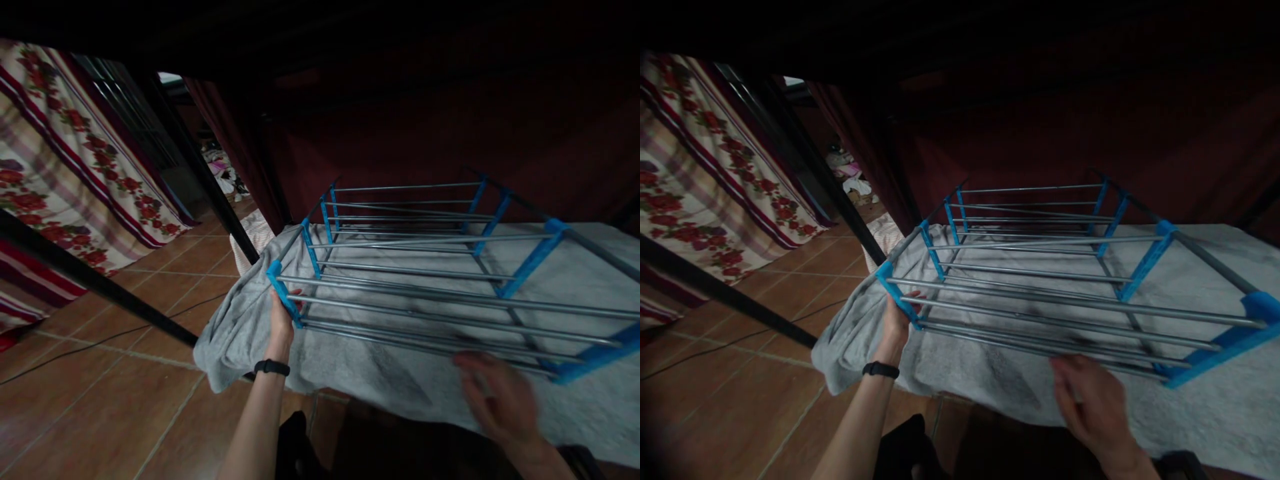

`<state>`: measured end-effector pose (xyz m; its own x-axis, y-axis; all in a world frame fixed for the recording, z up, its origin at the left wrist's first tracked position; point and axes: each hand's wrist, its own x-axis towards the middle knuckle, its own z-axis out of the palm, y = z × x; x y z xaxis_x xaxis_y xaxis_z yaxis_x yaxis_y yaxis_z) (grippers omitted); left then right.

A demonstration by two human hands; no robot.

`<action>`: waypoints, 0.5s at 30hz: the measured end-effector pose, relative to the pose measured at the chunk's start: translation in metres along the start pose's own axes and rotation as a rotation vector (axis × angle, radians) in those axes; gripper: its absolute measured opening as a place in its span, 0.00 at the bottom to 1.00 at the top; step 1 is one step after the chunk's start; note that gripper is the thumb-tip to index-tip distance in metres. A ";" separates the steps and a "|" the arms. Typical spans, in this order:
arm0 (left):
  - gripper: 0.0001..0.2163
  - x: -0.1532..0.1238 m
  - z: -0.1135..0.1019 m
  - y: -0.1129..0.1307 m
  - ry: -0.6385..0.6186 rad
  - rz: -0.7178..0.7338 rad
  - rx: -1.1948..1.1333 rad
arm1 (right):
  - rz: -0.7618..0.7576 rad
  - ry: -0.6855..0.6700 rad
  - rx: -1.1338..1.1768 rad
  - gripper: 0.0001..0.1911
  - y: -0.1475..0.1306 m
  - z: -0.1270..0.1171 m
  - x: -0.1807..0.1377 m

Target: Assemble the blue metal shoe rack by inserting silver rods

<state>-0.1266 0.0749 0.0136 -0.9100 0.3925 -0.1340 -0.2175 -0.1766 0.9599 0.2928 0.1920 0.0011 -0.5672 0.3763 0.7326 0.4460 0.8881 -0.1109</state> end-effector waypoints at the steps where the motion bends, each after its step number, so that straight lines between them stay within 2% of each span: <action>1: 0.31 0.001 -0.001 -0.005 0.007 -0.013 -0.007 | -0.112 -0.115 0.011 0.15 -0.017 0.015 0.007; 2: 0.30 0.002 -0.001 -0.010 0.011 -0.022 -0.011 | -0.166 -0.178 -0.015 0.17 -0.031 0.029 0.014; 4: 0.29 0.005 -0.002 -0.018 -0.012 -0.035 -0.005 | -0.161 -0.222 -0.086 0.20 -0.047 0.052 0.023; 7: 0.29 0.006 -0.003 -0.024 -0.078 -0.054 0.005 | -0.111 -0.256 -0.165 0.23 -0.046 0.071 0.027; 11: 0.29 0.006 -0.005 -0.024 -0.093 -0.052 -0.001 | -0.084 -0.305 -0.221 0.26 -0.034 0.077 0.026; 15: 0.27 0.004 -0.008 -0.024 -0.087 -0.014 0.052 | -0.084 -0.313 -0.228 0.24 -0.032 0.077 0.028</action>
<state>-0.1280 0.0737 -0.0123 -0.8725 0.4717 -0.1276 -0.2093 -0.1248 0.9699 0.2097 0.1945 -0.0262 -0.7759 0.3985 0.4890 0.5118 0.8508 0.1187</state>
